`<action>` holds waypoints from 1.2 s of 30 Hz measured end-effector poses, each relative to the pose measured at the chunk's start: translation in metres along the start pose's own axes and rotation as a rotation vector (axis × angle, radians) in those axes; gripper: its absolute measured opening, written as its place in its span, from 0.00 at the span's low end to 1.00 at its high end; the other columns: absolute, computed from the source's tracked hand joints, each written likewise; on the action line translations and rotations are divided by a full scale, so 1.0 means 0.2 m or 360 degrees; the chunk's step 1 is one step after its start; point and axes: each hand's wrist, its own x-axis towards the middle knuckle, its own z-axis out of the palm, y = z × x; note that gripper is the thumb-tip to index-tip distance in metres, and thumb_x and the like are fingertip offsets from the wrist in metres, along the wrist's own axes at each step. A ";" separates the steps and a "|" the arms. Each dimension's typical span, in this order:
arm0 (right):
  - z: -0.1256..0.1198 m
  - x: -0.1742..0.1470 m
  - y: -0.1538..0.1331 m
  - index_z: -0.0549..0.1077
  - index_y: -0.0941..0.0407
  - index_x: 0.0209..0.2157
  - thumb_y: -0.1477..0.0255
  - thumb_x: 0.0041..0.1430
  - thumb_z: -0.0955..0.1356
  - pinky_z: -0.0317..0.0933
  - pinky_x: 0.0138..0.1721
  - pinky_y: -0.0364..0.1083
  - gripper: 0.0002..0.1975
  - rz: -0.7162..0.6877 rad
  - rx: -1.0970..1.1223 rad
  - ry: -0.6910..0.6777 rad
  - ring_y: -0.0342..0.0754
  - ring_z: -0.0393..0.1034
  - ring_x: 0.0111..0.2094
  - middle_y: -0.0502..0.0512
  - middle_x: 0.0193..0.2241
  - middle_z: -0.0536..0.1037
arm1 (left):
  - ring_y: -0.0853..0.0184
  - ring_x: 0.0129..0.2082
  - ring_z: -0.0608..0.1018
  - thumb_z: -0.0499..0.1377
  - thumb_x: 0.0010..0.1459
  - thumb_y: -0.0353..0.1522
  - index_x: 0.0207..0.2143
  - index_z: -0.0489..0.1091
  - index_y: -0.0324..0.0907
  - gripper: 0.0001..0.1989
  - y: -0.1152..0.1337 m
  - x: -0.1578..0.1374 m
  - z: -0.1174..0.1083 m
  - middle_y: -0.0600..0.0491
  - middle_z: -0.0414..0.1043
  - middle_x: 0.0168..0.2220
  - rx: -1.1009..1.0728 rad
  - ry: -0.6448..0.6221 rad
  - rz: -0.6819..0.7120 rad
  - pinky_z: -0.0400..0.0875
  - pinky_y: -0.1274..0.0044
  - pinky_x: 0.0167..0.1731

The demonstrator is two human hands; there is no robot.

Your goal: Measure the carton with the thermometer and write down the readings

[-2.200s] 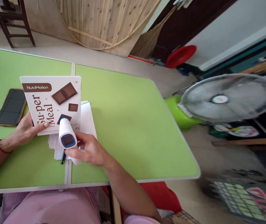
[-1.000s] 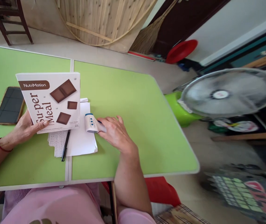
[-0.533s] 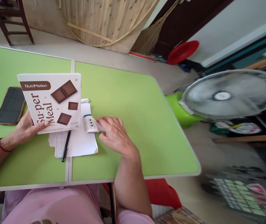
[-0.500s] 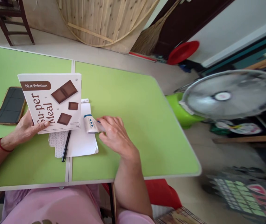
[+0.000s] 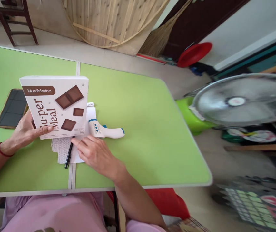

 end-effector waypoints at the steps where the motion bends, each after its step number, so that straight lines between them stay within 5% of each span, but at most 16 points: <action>1: 0.02 0.00 0.00 0.74 0.58 0.55 0.78 0.67 0.63 0.64 0.33 0.48 0.18 0.0019 -0.0064 -0.0020 0.51 0.71 0.33 0.58 0.31 0.79 | 0.47 0.50 0.77 0.69 0.48 0.54 0.54 0.65 0.43 0.38 0.00 0.00 0.00 0.43 0.72 0.51 -0.0041 0.0012 0.0014 0.76 0.58 0.46; 10: 0.08 0.03 -0.02 0.72 0.56 0.59 0.86 0.62 0.63 0.58 0.30 0.47 0.26 0.0087 -0.0357 -0.0110 0.50 0.69 0.31 0.56 0.27 0.77 | 0.48 0.52 0.74 0.65 0.54 0.53 0.53 0.64 0.45 0.32 -0.05 0.00 0.04 0.44 0.69 0.53 0.0220 0.0166 0.0171 0.73 0.56 0.49; 15: 0.07 0.04 -0.02 0.76 0.59 0.52 0.83 0.64 0.64 0.59 0.31 0.48 0.18 0.0086 -0.0339 -0.0159 0.52 0.70 0.34 0.57 0.29 0.78 | 0.49 0.52 0.70 0.69 0.51 0.50 0.56 0.59 0.47 0.36 -0.03 -0.02 0.03 0.42 0.62 0.57 0.0211 0.0396 0.0380 0.74 0.59 0.43; 19: 0.07 0.04 -0.01 0.76 0.57 0.49 0.83 0.62 0.65 0.56 0.29 0.48 0.17 0.0063 -0.0369 -0.0174 0.51 0.69 0.32 0.56 0.28 0.77 | 0.58 0.35 0.71 0.69 0.53 0.40 0.39 0.63 0.49 0.18 0.03 -0.07 0.02 0.52 0.64 0.32 0.0326 0.0597 0.0779 0.71 0.63 0.35; 22: 0.08 0.03 0.00 0.74 0.58 0.52 0.83 0.62 0.66 0.53 0.28 0.47 0.18 -0.0007 -0.0351 -0.0141 0.50 0.66 0.31 0.55 0.27 0.77 | 0.68 0.22 0.67 0.64 0.59 0.31 0.34 0.61 0.48 0.11 0.07 -0.10 0.03 0.58 0.64 0.24 0.0429 0.0458 0.1090 0.65 0.72 0.22; 27: 0.09 0.03 0.02 0.77 0.58 0.42 0.81 0.64 0.66 0.54 0.30 0.47 0.09 -0.0086 -0.0262 -0.0013 0.49 0.66 0.32 0.55 0.27 0.76 | 0.74 0.18 0.72 0.55 0.68 0.27 0.43 0.64 0.42 0.03 0.07 -0.13 0.08 0.58 0.74 0.26 0.0799 0.0026 0.1589 0.64 0.79 0.19; 33: 0.06 0.04 0.01 0.73 0.57 0.33 0.84 0.59 0.64 0.55 0.29 0.47 0.09 -0.0172 -0.0195 0.0288 0.48 0.65 0.29 0.53 0.24 0.74 | 0.66 0.23 0.79 0.52 0.71 0.36 0.50 0.69 0.37 0.13 -0.04 -0.11 0.13 0.53 0.77 0.29 0.1196 -0.0496 0.1267 0.64 0.76 0.20; 36: 0.04 0.03 -0.02 0.69 0.55 0.34 0.80 0.59 0.64 0.56 0.27 0.45 0.06 -0.0121 0.0199 0.0525 0.45 0.64 0.25 0.49 0.23 0.71 | 0.62 0.26 0.81 0.58 0.68 0.40 0.54 0.68 0.37 0.18 -0.02 -0.12 0.13 0.51 0.78 0.32 0.1319 -0.0739 0.1037 0.65 0.75 0.21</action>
